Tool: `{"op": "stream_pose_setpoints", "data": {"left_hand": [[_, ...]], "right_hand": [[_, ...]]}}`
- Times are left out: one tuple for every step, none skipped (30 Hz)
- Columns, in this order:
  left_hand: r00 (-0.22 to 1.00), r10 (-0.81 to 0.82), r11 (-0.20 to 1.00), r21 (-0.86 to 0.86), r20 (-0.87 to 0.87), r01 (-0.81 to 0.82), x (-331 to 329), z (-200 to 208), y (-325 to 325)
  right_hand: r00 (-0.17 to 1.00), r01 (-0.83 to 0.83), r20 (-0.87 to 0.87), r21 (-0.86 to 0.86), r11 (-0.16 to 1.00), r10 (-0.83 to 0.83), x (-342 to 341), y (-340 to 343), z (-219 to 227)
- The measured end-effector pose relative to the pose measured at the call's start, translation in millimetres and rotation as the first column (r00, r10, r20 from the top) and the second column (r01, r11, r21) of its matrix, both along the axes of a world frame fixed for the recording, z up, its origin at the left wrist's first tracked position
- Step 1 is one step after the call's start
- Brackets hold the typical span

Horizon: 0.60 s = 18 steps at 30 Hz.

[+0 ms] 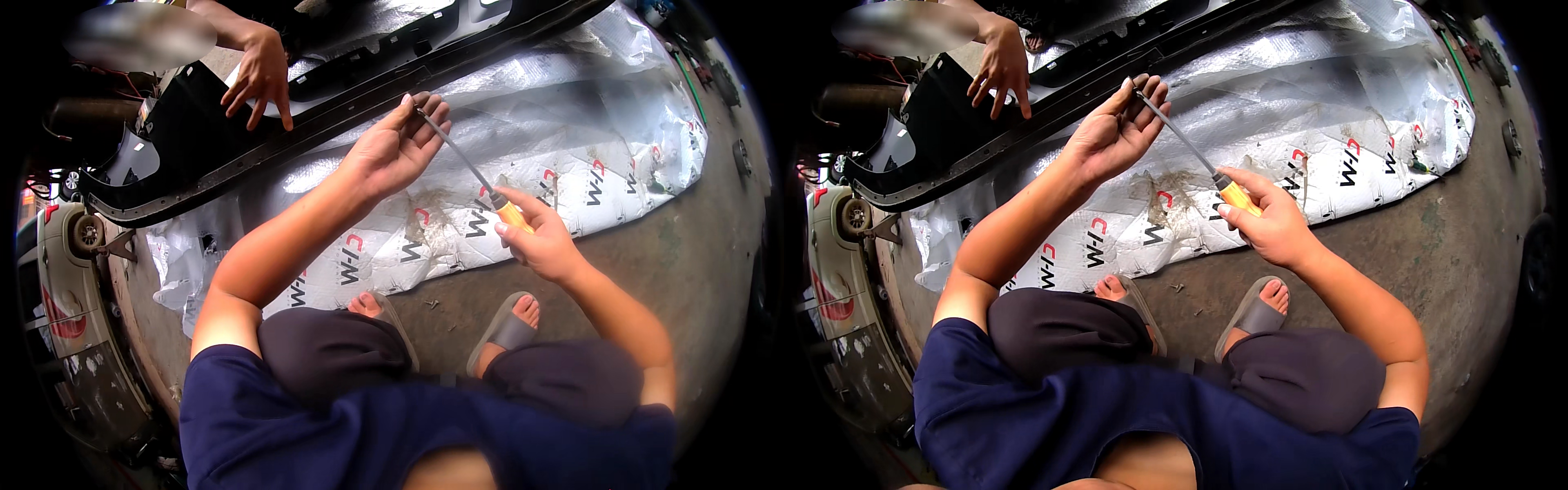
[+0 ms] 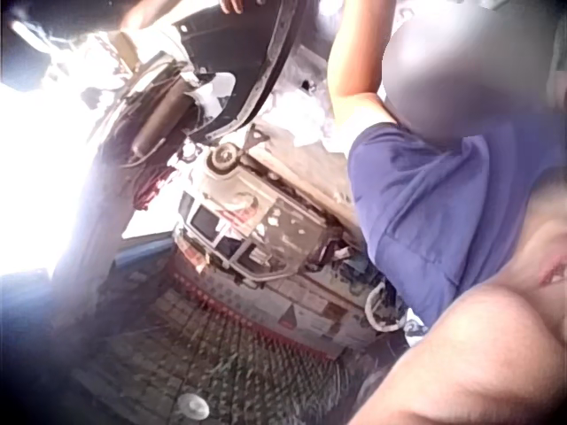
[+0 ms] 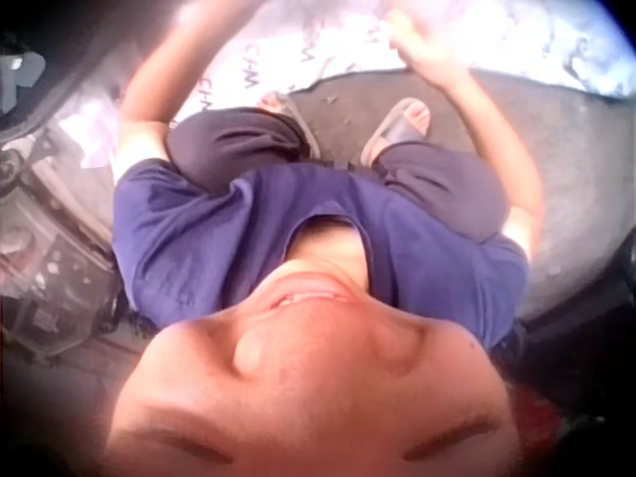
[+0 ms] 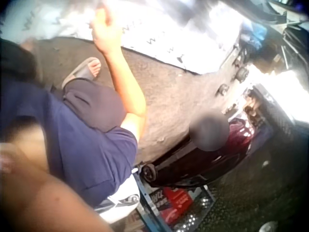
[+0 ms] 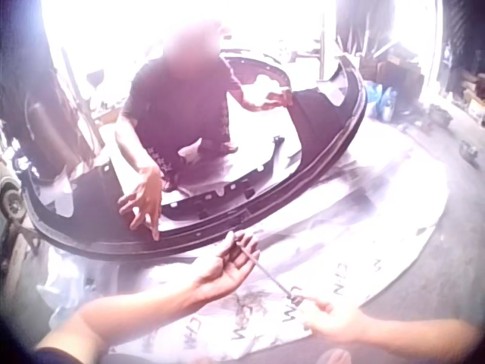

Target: The person uses a screwdriver to secure a grille onto a car bumper. They repeatedly tighten screws along the edge of the grille while another person holds the bumper steady.

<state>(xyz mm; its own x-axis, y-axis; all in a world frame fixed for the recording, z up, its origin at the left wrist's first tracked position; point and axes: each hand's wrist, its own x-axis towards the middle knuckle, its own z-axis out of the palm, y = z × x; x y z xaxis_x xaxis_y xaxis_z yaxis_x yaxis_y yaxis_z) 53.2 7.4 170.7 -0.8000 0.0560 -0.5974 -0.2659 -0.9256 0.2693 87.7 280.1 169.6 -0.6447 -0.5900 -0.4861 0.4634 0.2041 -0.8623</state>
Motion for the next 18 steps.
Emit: {"op": "stream_pose_setpoints", "data": {"left_hand": [[1.0,0.004,1.0,-0.014,-0.001,-0.004,-2,2,2],[1.0,0.012,1.0,-0.027,-0.029,-0.013,-5,1,1],[0.999,0.024,1.0,0.001,-0.033,-0.024,-7,-2,2],[0.999,0.037,0.999,0.03,-0.038,-0.036,-6,-6,6],[0.996,0.059,0.998,0.042,-0.067,-0.056,-13,-4,7],[0.995,0.058,0.998,0.016,-0.079,-0.057,-16,-1,11],[0.993,0.05,0.998,-0.036,-0.107,-0.054,-21,4,14],[0.99,0.033,0.993,-0.106,-0.135,-0.048,-22,5,13],[0.989,0.021,0.985,-0.168,-0.145,-0.046,-17,1,11],[0.981,0.008,0.979,-0.199,-0.194,-0.047,-17,-2,7],[0.974,-0.014,0.975,-0.221,-0.225,-0.037,-11,-3,7],[0.968,-0.034,0.97,-0.241,-0.249,-0.028,-6,1,9],[0.961,-0.053,0.965,-0.262,-0.27,-0.021,-3,7,11],[0.943,-0.093,0.954,-0.3,-0.32,-0.007,4,10,16],[0.916,-0.137,0.941,-0.339,-0.376,0.001,7,15,20],[0.905,-0.159,0.939,-0.345,-0.394,0.015,16,15,25],[0.894,-0.182,0.934,-0.356,-0.409,0.027,21,17,31],[0.857,-0.236,0.923,-0.381,-0.458,0.051,27,12,36]], "right_hand": [[0.994,0.018,0.112,-0.045,0.999,-0.012,0,-1,3],[0.972,0.101,0.223,-0.083,0.991,-0.08,1,-6,3],[0.959,0.119,0.27,-0.096,0.988,-0.09,2,-7,7],[0.944,0.137,0.316,-0.107,0.985,-0.096,6,-7,13],[0.936,0.141,0.34,-0.139,0.98,-0.087,0,-10,18],[0.956,0.152,0.268,-0.115,0.982,-0.117,3,-11,13],[0.969,0.143,0.217,-0.114,0.983,-0.115,-1,-12,15],[0.987,0.124,0.114,-0.134,0.983,-0.109,-2,-12,9],[0.995,0.102,0.025,-0.142,0.985,-0.1,0,-14,-1],[0.985,0.115,-0.117,-0.112,0.987,-0.128,0,-19,-5],[0.967,0.125,-0.212,-0.092,0.988,-0.142,3,-24,-8],[0.955,0.113,-0.268,-0.063,0.992,-0.126,6,-21,-14],[0.941,0.1,-0.322,-0.036,0.994,-0.106,7,-14,-20],[0.965,0.097,-0.238,-0.049,0.994,-0.106,11,-7,-24],[0.984,0.062,-0.167,-0.016,0.998,-0.064,11,-2,-25],[0.99,0.04,-0.134,-0.037,0.999,-0.045,17,1,-33],[0.993,0.022,-0.115,-0.055,0.998,-0.029,18,2,-39],[0.995,-0.006,-0.104,-0.096,0.995,-0.004,21,2,-45]]}}
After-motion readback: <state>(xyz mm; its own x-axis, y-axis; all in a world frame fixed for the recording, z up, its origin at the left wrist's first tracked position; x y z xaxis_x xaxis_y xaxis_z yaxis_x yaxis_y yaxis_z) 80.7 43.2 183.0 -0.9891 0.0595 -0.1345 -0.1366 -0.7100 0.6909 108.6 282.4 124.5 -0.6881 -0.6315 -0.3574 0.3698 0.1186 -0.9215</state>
